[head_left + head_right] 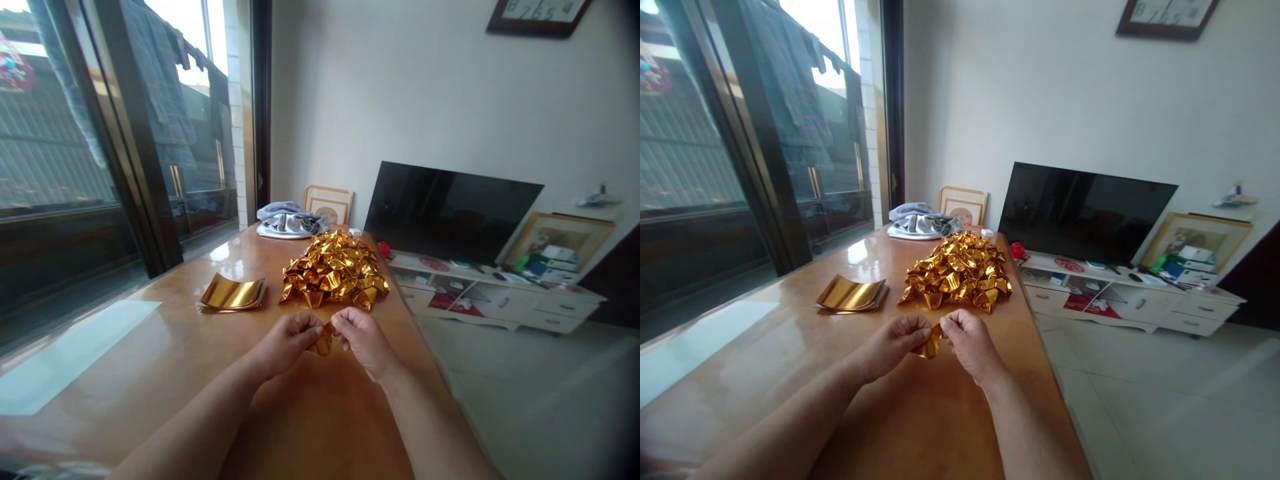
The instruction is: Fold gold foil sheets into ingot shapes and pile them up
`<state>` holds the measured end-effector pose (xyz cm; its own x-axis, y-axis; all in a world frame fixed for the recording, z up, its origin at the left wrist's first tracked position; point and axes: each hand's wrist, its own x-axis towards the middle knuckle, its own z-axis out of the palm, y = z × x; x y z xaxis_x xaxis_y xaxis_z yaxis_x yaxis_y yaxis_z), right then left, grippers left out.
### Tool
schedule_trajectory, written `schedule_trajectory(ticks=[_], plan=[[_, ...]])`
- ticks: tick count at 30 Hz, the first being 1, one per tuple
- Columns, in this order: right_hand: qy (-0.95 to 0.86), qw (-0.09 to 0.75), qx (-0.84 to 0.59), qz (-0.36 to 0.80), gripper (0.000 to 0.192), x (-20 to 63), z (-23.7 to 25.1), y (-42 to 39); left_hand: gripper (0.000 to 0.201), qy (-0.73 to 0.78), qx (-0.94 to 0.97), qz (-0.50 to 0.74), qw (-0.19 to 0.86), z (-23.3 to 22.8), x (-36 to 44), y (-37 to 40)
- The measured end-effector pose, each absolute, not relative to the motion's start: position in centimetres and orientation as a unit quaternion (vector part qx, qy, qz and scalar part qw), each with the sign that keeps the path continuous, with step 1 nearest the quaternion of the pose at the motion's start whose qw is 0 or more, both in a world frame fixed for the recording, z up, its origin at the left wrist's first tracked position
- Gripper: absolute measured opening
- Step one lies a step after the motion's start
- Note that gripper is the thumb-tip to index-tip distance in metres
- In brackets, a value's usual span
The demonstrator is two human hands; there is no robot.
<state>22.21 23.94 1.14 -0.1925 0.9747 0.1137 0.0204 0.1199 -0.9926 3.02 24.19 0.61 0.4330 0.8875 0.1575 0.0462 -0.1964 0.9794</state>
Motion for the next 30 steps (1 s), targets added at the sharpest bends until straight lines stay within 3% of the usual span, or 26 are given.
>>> schedule_trajectory(ticks=[12, 19, 25, 30], plan=[[-0.580, 0.527, -0.431, 0.449, 0.030, 22.2, 1.4, 23.9, 0.034, 0.343, 0.657, 0.401, 0.538, 0.7, 3.0, 24.3], [-0.508, 0.575, -0.430, 0.476, 0.031, 23.0, 1.6, 24.5, 0.031, 0.367, 0.649, 0.417, 0.520, 0.8, 2.4, 24.6], [-0.492, 0.552, -0.435, 0.514, 0.031, 24.0, 0.9, 25.3, 0.031, 0.369, 0.665, 0.414, 0.499, 0.4, 2.2, 24.8], [-0.593, 0.549, -0.477, 0.344, 0.035, 24.4, 1.3, 25.3, 0.033, 0.401, 0.696, 0.388, 0.451, 0.3, 2.1, 24.9]])
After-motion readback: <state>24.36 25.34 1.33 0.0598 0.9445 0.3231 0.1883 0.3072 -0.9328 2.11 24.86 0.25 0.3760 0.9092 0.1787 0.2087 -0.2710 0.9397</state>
